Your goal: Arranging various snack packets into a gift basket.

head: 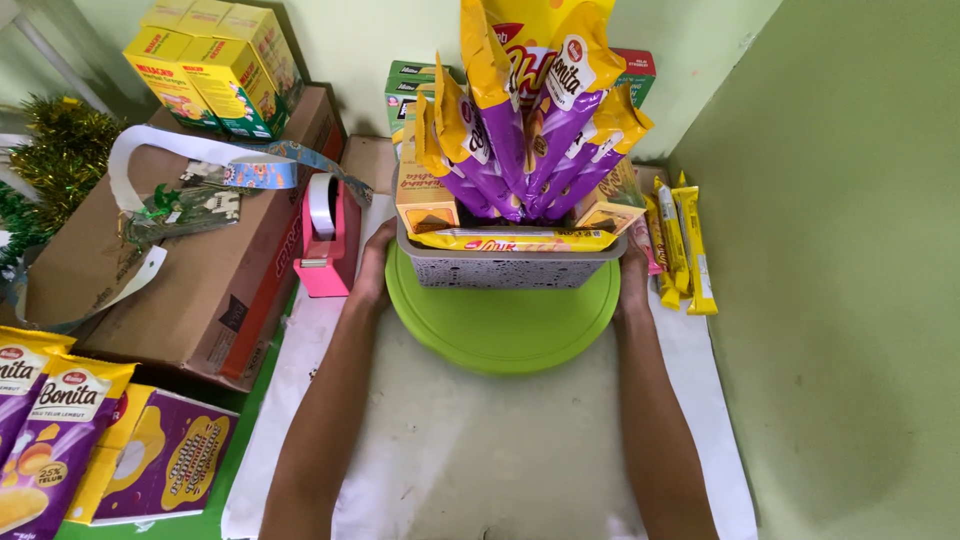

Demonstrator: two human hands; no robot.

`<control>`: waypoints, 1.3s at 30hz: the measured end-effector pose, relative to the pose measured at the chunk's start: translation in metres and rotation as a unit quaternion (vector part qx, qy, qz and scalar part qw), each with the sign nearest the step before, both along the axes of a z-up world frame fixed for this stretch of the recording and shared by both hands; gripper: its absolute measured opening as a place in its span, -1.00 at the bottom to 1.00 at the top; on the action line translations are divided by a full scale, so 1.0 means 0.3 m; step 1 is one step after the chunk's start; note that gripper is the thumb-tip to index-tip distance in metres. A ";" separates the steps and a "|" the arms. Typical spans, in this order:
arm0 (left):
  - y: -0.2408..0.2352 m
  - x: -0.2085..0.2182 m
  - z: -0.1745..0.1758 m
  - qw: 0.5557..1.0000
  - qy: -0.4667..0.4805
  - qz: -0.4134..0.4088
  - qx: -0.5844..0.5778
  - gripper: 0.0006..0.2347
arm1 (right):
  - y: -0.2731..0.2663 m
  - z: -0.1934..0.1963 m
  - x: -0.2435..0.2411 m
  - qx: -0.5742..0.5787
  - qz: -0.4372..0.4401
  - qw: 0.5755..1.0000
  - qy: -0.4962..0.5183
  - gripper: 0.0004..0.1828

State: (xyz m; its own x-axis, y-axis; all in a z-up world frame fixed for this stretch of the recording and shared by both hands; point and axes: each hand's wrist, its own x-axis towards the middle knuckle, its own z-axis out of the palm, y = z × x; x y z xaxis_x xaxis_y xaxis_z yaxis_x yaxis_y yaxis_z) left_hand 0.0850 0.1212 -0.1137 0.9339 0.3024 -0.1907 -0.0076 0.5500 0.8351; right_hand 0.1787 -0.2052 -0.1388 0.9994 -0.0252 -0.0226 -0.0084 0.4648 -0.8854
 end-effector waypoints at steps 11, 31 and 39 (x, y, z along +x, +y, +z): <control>0.010 0.010 -0.012 1.000 -0.005 0.004 0.002 -0.50 | -0.057 -0.110 0.073 0.055 0.003 0.998 -0.011 -0.70; 0.021 0.017 -0.030 1.000 -0.010 0.005 0.001 -0.53 | -0.146 -0.317 0.197 0.116 0.004 0.993 -0.026 -0.75; 0.014 0.002 -0.016 1.000 -0.008 0.010 0.002 -0.55 | -0.179 -0.382 0.231 0.132 0.023 0.990 -0.036 -0.73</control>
